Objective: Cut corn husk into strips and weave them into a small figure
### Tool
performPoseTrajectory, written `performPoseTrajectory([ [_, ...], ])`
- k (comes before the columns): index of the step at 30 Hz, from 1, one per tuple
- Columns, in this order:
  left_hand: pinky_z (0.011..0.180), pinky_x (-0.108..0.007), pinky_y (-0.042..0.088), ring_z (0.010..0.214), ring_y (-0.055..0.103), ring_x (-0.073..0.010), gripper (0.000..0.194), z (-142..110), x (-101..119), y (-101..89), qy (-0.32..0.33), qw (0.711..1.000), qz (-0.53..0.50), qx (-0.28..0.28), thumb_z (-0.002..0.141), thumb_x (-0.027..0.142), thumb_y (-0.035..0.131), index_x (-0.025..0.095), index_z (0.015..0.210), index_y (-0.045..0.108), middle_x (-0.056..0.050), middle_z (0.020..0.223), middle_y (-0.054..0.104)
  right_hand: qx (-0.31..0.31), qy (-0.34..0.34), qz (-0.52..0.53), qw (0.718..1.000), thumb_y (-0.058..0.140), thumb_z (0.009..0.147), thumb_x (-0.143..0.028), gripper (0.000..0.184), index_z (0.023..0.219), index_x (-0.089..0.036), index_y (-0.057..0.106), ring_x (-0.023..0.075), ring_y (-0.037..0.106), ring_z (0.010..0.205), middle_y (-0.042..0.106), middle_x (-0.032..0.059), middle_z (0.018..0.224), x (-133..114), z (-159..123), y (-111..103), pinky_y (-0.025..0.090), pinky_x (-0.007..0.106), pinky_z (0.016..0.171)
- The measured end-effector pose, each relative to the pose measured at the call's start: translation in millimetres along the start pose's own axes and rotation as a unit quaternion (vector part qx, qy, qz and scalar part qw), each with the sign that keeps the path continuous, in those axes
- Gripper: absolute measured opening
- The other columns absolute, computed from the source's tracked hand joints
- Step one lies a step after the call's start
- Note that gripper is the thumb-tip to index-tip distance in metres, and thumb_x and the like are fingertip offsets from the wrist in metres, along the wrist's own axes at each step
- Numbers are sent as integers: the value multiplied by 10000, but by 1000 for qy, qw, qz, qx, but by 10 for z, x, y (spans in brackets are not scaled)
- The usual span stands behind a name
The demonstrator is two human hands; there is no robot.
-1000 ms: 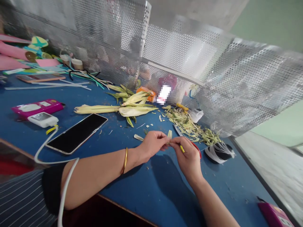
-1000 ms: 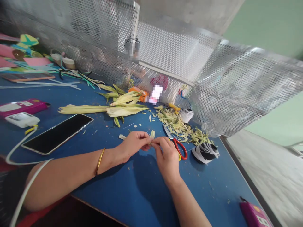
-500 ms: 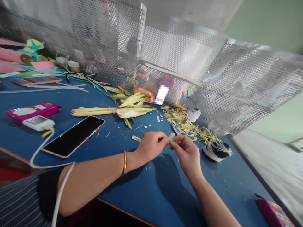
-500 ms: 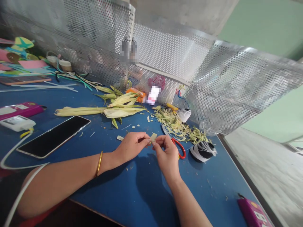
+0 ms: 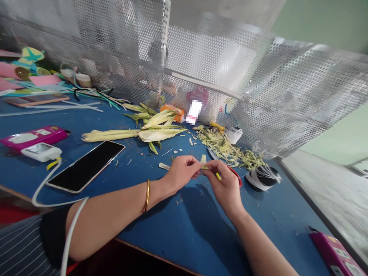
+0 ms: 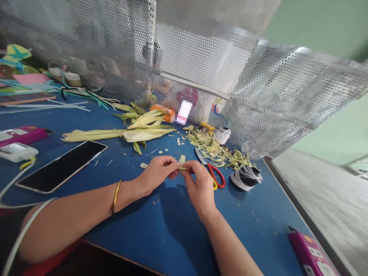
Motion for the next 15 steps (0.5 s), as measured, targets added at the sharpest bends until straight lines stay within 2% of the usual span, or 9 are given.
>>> performPoseTrajectory([
  [3, 561, -217, 444, 544, 529, -92, 167, -14, 13, 19, -51, 997, -61, -10, 772, 252, 590, 163, 631, 592, 8, 605, 613, -2, -21, -34, 999, 602, 880, -229, 51, 831, -229, 617, 159, 580, 747, 632, -9, 784, -7, -1, 2, 442, 286, 705],
  [8, 592, -223, 471, 575, 564, -98, 92, -23, 25, 23, -82, 993, -86, -2, 739, 224, 629, 157, 677, 621, 9, 633, 621, -2, 4, -5, 1000, 617, 870, -241, 90, 783, -221, 608, 154, 560, 708, 622, -16, 735, -2, 2, 18, 426, 276, 668],
  [11, 587, -223, 467, 559, 550, -94, 89, -4, 3, 18, -48, 997, -63, 9, 740, 220, 618, 158, 677, 629, 20, 611, 607, -9, 36, 29, 999, 626, 855, -246, 75, 788, -215, 617, 158, 574, 709, 642, -10, 734, 16, 6, 22, 434, 282, 676],
  [15, 584, -234, 458, 595, 577, -117, 134, 16, -15, -6, 51, 998, 35, 9, 760, 257, 600, 158, 702, 669, -4, 648, 653, -3, 79, 74, 994, 649, 828, -266, 94, 765, -208, 610, 163, 586, 695, 646, -6, 713, 42, 17, 17, 448, 295, 682],
])
Point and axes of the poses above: each hand's wrist, its own z-axis towards the middle knuckle, its own y-axis out of the palm, x = y × z, the point moved 2 cm from there along z, towards the middle knuckle
